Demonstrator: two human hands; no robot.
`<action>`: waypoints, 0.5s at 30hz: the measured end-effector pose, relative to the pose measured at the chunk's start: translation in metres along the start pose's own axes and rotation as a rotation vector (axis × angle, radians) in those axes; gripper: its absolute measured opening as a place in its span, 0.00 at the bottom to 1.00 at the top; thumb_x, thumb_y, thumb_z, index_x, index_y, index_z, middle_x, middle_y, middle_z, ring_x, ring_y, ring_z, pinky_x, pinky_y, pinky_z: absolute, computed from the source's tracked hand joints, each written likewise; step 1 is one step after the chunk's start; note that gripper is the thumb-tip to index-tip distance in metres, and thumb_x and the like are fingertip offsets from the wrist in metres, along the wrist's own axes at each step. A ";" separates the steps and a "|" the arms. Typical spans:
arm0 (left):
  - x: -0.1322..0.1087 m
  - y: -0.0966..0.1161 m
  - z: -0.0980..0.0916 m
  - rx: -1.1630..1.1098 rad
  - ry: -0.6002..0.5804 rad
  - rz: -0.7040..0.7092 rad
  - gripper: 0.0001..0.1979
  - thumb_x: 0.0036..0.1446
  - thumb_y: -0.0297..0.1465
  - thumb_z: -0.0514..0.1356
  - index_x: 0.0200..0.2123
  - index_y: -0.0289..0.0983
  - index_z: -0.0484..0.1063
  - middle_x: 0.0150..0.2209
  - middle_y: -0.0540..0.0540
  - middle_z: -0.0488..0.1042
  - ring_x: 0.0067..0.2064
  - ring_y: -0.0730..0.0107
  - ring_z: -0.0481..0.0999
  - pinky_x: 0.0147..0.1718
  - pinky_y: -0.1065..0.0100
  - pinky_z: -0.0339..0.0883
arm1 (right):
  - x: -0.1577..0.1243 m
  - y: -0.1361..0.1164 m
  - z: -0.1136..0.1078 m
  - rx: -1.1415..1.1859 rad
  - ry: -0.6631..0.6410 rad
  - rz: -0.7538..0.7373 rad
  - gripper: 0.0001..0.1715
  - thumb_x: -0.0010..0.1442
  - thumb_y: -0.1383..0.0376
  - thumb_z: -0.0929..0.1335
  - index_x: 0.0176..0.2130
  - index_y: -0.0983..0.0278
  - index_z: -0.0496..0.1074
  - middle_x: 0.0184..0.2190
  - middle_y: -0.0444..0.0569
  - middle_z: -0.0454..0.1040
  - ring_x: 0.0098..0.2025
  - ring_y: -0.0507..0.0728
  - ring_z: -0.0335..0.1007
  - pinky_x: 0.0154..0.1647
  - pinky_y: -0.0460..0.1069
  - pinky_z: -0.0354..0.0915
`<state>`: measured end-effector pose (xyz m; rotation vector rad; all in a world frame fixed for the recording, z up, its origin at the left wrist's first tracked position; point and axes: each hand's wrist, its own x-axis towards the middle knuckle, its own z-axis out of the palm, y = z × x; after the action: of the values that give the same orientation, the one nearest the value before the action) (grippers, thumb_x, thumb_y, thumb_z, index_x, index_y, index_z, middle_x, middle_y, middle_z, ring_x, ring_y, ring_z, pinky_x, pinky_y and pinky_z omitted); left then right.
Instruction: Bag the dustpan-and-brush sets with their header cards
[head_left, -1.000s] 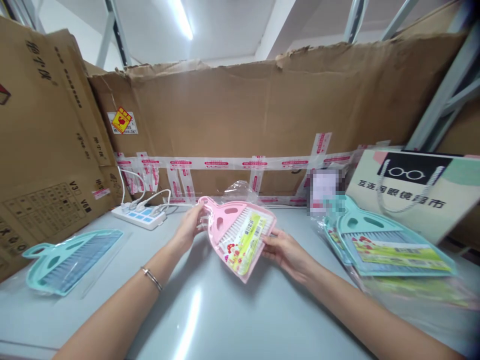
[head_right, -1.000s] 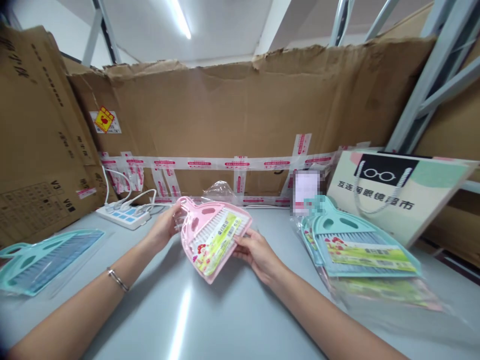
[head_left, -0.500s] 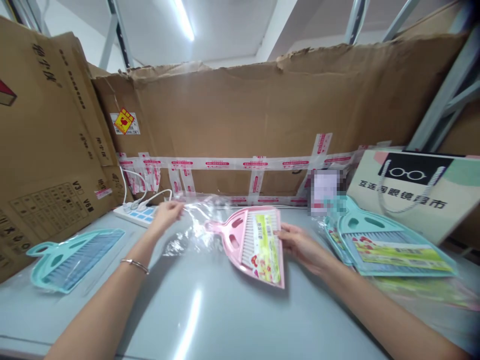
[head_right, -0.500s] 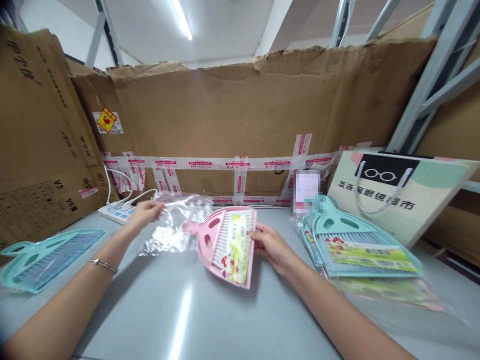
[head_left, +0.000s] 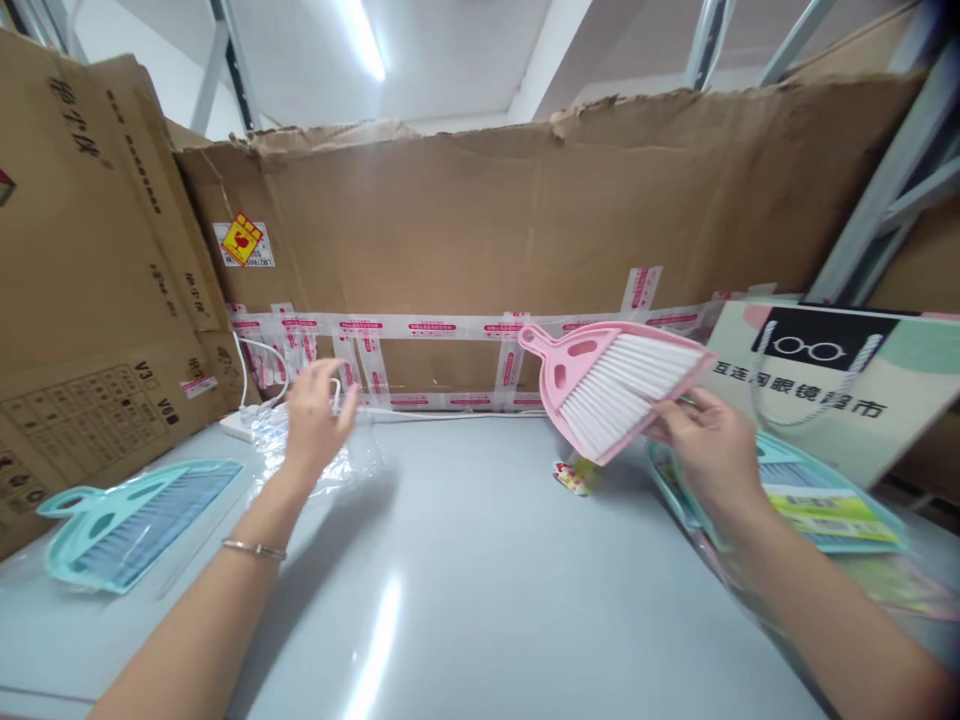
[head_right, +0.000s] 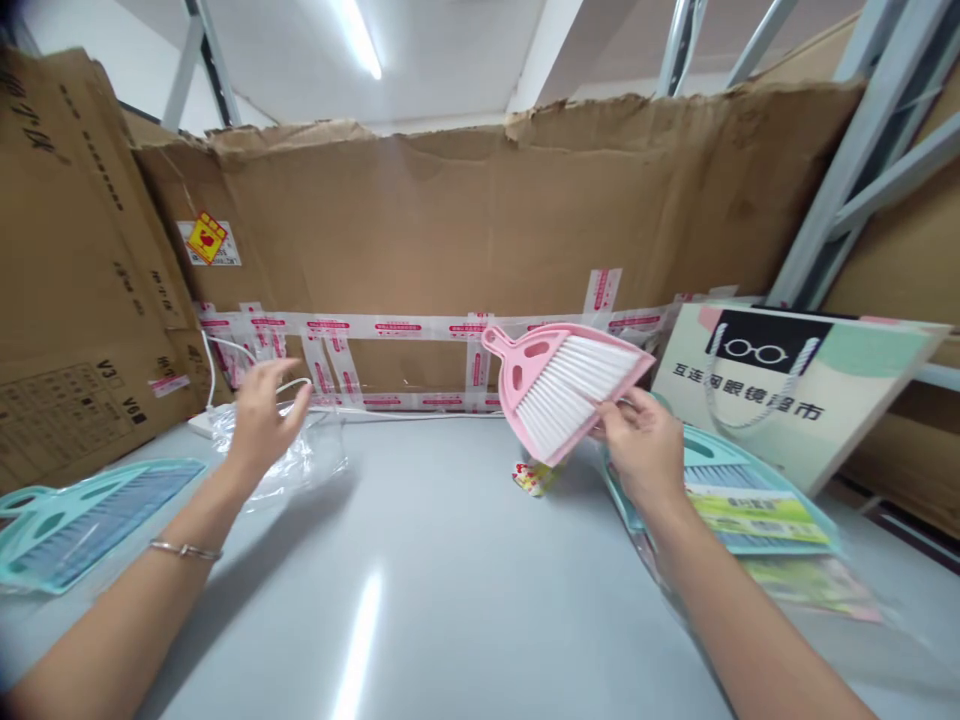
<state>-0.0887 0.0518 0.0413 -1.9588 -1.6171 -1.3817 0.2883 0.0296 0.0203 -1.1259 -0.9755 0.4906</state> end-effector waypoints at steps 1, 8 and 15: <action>-0.005 0.014 0.005 -0.207 -0.129 -0.036 0.17 0.55 0.37 0.53 0.46 0.36 0.66 0.49 0.37 0.68 0.52 0.55 0.65 0.51 0.52 0.58 | -0.003 -0.004 0.002 0.147 -0.041 0.119 0.11 0.43 0.68 0.67 0.32 0.63 0.69 0.26 0.45 0.73 0.26 0.53 0.69 0.28 0.46 0.65; -0.035 0.061 0.014 -1.374 -0.727 -0.280 0.25 0.51 0.37 0.61 0.52 0.48 0.59 0.62 0.47 0.54 0.58 0.56 0.60 0.44 0.60 0.69 | -0.052 -0.012 0.038 0.214 -0.722 0.596 0.19 0.44 0.65 0.70 0.40 0.64 0.70 0.36 0.51 0.74 0.33 0.53 0.71 0.32 0.46 0.68; -0.030 0.063 0.003 -1.246 -0.682 -0.234 0.19 0.46 0.36 0.65 0.41 0.39 0.64 0.53 0.42 0.68 0.47 0.57 0.71 0.35 0.63 0.73 | -0.073 -0.036 0.053 -0.265 -0.299 -0.455 0.24 0.48 0.58 0.69 0.46 0.54 0.65 0.45 0.49 0.63 0.49 0.59 0.60 0.51 0.57 0.57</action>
<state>-0.0306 0.0127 0.0386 -3.2736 -1.2671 -2.3448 0.2016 -0.0119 0.0290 -1.0345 -1.5477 0.1620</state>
